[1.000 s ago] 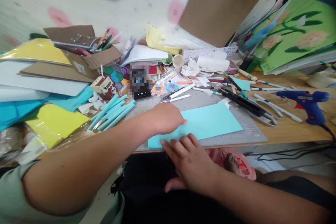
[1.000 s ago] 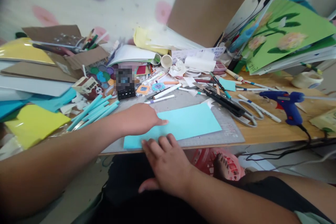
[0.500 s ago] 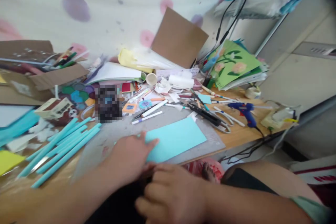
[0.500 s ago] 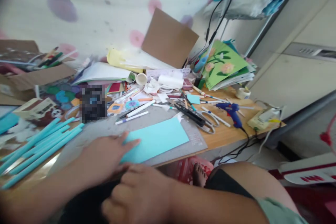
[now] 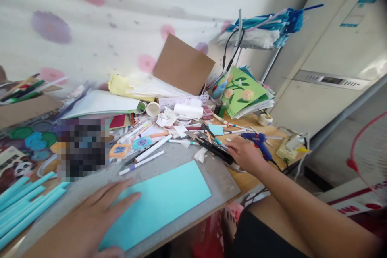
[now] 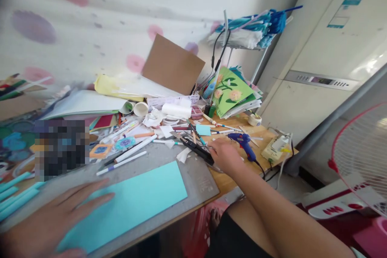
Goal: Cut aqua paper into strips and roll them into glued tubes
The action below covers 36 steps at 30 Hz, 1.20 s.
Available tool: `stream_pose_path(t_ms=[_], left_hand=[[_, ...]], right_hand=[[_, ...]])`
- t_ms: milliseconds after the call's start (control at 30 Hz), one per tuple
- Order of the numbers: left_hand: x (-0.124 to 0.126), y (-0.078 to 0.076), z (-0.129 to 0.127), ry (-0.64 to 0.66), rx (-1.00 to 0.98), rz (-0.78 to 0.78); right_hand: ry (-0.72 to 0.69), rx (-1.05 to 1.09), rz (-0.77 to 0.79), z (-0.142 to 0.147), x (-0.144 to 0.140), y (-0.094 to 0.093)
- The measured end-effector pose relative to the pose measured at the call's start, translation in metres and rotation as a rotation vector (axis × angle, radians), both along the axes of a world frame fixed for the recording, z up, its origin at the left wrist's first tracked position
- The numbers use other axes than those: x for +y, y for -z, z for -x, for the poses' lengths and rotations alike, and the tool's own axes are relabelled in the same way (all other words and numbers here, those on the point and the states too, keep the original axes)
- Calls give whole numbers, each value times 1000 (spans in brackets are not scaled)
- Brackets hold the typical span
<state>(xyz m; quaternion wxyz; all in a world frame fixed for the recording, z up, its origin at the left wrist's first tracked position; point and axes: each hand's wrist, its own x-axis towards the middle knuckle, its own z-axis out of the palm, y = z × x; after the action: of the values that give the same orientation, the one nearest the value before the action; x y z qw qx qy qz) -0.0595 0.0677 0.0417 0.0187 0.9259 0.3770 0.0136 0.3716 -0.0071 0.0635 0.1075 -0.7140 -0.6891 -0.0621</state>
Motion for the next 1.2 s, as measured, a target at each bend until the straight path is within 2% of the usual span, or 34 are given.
stream_pose_path(t_ms=[100, 167, 233, 333, 467, 600, 767, 1067, 1200], left_hand=[[-1, -21, -43, 33, 106, 191], [0, -27, -73, 49, 122, 275], [4, -25, -96, 103, 74, 259], [13, -12, -112, 194, -37, 173], [20, 4, -112, 248, -121, 136], [18, 13, -107, 288, -203, 137], [16, 17, -104, 371, -310, 135], [27, 18, -100, 501, -309, 62], [32, 14, -108, 654, -180, 74]], right_hand=[[40, 18, 90, 0, 13, -2], [23, 32, 142, 5, 18, 0], [-11, 50, 173, 11, 21, 2], [-27, 94, 170, 14, 22, 3], [16, 197, 123, -1, 1, 2], [20, 301, 129, -15, -49, 13], [-22, 331, 161, -13, -102, 26], [-177, 343, 230, -15, -130, 30], [-239, 297, 256, -17, -138, 31]])
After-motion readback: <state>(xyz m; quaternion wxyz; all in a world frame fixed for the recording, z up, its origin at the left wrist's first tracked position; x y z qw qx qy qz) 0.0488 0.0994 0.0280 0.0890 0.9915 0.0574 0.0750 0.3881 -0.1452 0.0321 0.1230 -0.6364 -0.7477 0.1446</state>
